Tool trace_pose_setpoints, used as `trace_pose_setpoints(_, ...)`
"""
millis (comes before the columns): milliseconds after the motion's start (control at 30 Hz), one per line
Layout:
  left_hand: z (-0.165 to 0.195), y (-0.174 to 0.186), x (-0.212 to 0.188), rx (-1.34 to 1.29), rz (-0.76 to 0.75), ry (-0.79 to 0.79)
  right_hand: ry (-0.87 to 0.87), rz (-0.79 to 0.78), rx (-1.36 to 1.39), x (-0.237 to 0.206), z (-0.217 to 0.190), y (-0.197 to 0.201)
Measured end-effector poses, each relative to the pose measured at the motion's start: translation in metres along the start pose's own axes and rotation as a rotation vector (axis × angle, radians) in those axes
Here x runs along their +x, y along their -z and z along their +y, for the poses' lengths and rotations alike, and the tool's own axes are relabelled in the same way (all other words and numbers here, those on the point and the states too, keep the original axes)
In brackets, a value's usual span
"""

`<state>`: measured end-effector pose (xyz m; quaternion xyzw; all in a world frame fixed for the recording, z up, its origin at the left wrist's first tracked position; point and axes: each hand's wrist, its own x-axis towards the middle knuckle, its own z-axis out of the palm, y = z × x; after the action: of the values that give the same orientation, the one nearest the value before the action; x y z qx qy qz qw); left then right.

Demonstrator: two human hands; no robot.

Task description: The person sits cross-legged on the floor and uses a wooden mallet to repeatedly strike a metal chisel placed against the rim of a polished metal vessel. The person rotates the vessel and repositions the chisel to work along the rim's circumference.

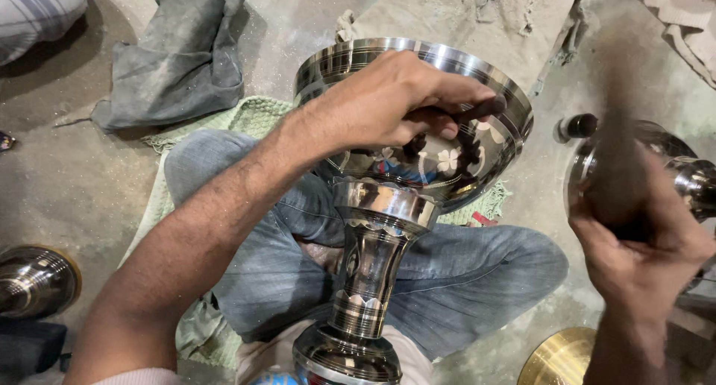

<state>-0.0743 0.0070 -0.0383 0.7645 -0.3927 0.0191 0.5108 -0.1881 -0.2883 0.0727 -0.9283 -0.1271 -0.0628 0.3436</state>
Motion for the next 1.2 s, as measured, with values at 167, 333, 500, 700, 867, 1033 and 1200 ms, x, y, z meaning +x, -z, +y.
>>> trace_pose_setpoints(167, 0.0, -0.001, -0.005, -0.04, 0.065, -0.032, 0.014, -0.011, 0.048, 0.006, -0.009, -0.003)
trace_pose_setpoints(333, -0.004, -0.006, -0.007, -0.019, 0.047, 0.007, 0.02, -0.031, -0.183, 0.007, -0.013, -0.004)
trace_pose_setpoints(500, -0.004, -0.006, -0.011, -0.052, 0.058, 0.001, 0.1, -0.035, -0.151, 0.01, -0.011, -0.007)
trace_pose_setpoints(700, 0.002, -0.006, -0.015, -0.02, 0.1, -0.002, 0.135, -0.008, -0.285, 0.014, -0.007, -0.011)
trace_pose_setpoints(867, 0.0, -0.012, -0.017, -0.026, 0.116, -0.007, -0.081, -0.001, 0.184, 0.016, -0.007, -0.01)
trace_pose_setpoints(1033, -0.002, -0.019, -0.024, 0.005, 0.15, 0.053, -0.139, -0.102, 0.105, 0.022, -0.021, -0.006)
trace_pose_setpoints(1200, -0.002, -0.022, -0.026, -0.024, 0.202, -0.003, -0.019, -0.198, 0.005, 0.033, -0.042, -0.005)
